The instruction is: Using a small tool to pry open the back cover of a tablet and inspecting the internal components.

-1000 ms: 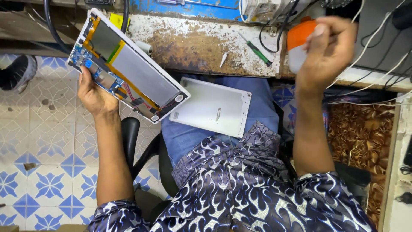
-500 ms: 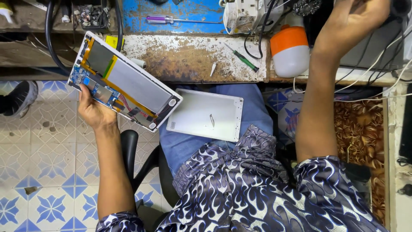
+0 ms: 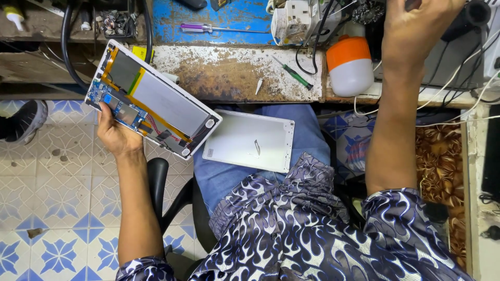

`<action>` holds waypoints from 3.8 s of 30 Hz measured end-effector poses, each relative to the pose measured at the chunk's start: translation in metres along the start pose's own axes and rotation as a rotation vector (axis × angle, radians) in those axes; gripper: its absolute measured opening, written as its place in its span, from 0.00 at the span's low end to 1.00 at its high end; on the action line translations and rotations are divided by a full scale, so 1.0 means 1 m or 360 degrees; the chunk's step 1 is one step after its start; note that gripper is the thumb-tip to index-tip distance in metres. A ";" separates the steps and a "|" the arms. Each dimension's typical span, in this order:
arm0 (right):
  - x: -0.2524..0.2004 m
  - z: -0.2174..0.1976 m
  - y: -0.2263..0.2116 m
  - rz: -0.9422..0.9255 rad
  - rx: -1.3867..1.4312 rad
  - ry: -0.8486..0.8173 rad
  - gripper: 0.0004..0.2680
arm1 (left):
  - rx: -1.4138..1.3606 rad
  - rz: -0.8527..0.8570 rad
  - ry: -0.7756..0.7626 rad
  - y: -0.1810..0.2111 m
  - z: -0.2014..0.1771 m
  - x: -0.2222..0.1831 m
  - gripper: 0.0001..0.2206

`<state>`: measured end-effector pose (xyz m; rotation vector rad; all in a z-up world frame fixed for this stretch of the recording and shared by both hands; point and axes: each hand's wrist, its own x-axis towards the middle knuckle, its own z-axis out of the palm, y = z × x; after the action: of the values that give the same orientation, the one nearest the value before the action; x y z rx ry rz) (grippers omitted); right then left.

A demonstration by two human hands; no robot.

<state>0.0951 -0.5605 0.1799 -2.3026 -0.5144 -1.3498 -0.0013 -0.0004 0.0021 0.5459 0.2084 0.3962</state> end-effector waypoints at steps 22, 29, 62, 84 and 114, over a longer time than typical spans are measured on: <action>-0.058 0.059 -0.151 0.0574 0.1387 -0.0560 0.05 | -0.0088 0.0173 0.0090 0.006 -0.015 0.010 0.13; -0.104 0.148 -0.160 0.0423 0.0878 -0.1390 0.05 | -0.0166 0.0221 0.0110 0.003 -0.023 0.018 0.12; -0.218 0.092 -0.197 0.0362 0.0768 -0.2030 0.02 | -0.0100 0.0223 0.0024 -0.004 -0.032 0.017 0.12; -0.242 0.112 -0.143 0.0551 0.0071 -0.1847 0.16 | -0.0012 0.0215 -0.0126 -0.003 -0.026 0.017 0.13; -0.116 -0.042 -0.116 0.1172 0.0419 -0.1422 0.09 | 0.0323 -0.0088 0.0033 0.007 -0.005 0.003 0.10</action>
<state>-0.0483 -0.4969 0.1160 -2.3865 -0.0379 0.1078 -0.0022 0.0084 0.0010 0.7340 0.2847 0.3287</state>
